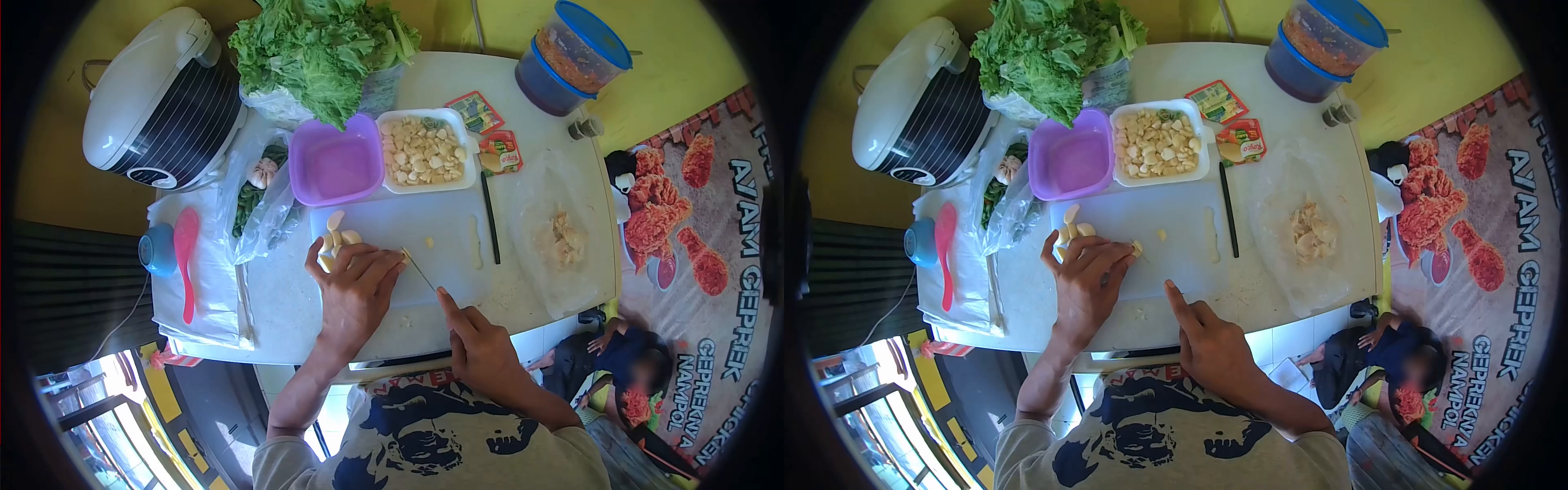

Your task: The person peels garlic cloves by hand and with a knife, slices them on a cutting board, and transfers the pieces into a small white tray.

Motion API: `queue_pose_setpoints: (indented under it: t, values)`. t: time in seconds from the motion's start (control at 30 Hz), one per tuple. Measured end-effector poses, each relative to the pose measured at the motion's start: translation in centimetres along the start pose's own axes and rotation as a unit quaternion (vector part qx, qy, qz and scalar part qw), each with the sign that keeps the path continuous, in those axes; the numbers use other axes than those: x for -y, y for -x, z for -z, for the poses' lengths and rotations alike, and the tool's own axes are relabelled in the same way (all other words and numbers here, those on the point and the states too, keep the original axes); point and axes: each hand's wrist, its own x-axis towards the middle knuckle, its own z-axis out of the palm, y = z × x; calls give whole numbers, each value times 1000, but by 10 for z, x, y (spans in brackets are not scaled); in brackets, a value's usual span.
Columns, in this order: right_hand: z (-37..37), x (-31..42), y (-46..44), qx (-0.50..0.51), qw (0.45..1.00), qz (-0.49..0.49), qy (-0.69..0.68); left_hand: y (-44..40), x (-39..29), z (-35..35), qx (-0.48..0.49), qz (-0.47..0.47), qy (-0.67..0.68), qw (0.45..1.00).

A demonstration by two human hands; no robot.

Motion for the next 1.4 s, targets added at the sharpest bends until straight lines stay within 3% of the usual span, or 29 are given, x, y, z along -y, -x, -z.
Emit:
queue_pose_setpoints:
  t: [0.57,0.67,0.77,0.83,0.97,1.4]
  values:
    - [-6,-11,-16,29,998,41,38,0,2,-2,0,9,6,1000]
    - [0,-12,-7,34,999,11,23,0,4,-2,-2,1,2,1000]
    - [4,-20,-3,35,999,-9,2,1,2,-2,-7,0,4,1000]
    - [-1,-31,-7,28,983,-36,-176,0,-1,4,2,-5,3,1000]
    - [-6,-23,-5,-48,994,-10,-101,3,0,1,1,-3,-12,1000]
    - [0,-6,6,7,1000,10,-10,6,-1,-2,-10,14,-1,1000]
